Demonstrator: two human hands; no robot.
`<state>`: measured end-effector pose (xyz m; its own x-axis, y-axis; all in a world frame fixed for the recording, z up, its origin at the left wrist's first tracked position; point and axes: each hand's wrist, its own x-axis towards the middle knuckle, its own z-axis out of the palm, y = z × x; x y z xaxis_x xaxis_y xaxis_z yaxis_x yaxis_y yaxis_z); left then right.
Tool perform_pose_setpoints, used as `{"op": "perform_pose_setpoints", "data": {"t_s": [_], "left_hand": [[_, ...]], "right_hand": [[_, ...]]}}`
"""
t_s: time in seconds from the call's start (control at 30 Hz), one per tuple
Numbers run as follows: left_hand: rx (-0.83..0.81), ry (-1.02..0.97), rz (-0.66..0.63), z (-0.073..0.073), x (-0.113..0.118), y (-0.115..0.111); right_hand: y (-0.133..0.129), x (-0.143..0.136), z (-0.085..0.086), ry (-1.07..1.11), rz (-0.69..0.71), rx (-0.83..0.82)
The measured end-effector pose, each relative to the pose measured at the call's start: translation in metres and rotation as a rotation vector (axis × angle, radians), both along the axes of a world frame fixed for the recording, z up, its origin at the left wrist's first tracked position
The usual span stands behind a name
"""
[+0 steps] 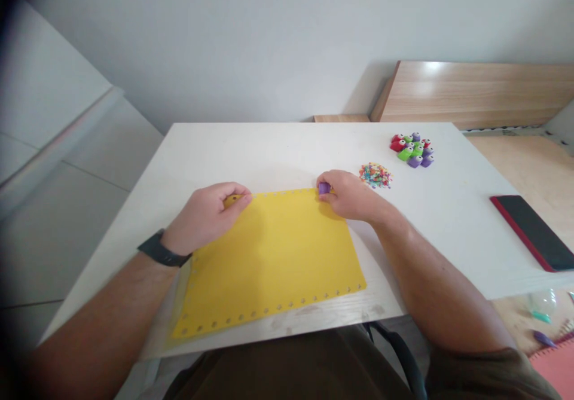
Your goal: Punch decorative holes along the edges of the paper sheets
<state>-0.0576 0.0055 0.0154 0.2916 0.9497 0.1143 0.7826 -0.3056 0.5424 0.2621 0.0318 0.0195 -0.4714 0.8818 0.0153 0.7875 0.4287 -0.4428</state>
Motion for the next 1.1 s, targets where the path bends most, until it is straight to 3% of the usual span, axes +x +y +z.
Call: {"op": "perform_pose_setpoints", "data": {"t_s": [0.6,1.1], "left_hand": [[0.000,0.017,0.007,-0.002,0.000,0.003],[-0.009,0.018,0.004,0.002,0.001,0.002]], "right_hand": [[-0.001,0.003,0.006,0.010,-0.011,-0.039],[0.003,0.021,0.011,0.000,-0.030,-0.143]]}}
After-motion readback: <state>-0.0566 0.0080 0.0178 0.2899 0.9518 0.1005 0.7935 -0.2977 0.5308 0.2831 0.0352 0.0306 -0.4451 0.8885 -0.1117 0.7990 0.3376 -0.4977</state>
